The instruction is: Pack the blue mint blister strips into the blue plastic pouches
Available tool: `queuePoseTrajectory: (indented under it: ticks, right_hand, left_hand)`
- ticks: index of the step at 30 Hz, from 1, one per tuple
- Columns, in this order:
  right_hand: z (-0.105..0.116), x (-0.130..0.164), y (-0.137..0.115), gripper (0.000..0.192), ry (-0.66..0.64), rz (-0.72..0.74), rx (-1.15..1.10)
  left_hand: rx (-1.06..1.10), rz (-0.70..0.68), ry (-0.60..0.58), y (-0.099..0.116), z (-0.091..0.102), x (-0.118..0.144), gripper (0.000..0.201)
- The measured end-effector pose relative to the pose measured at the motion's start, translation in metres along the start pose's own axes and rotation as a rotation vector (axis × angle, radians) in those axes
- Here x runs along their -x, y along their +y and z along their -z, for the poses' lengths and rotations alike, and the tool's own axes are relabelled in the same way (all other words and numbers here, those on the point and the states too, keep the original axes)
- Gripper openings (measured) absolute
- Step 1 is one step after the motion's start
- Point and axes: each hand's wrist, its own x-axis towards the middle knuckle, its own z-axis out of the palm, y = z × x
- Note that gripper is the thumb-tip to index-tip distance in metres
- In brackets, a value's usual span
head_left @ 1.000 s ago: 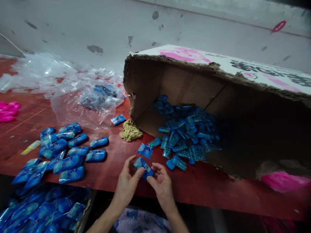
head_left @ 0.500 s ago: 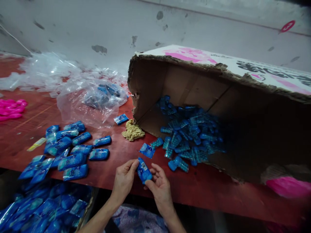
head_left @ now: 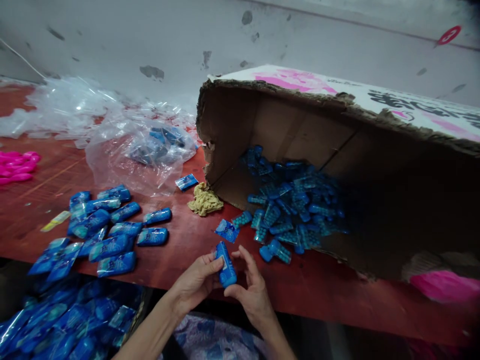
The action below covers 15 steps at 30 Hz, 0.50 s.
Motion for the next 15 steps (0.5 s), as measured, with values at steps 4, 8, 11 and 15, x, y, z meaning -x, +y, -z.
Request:
queuePoseTrajectory:
  ticks: [4, 8, 11, 15]
  right_hand:
    - [-0.002, -0.004, -0.002, 0.076, -0.108, -0.060, -0.302]
    - [-0.001, -0.003, -0.003, 0.069, -0.133, -0.030, -0.317]
    - [0.002, 0.001, 0.002, 0.064, -0.098, -0.027, -0.155]
    - [0.002, 0.006, 0.012, 0.059, 0.017, 0.068, 0.116]
  left_hand:
    - [0.052, 0.015, -0.057, -0.006, -0.001, 0.000, 0.025]
    - [0.075, -0.026, -0.047, -0.015, -0.005, 0.000, 0.023]
    - [0.100, -0.064, 0.026, -0.023, -0.010, 0.000, 0.018]
    - [0.131, -0.095, 0.154, -0.030, -0.019, -0.003, 0.019]
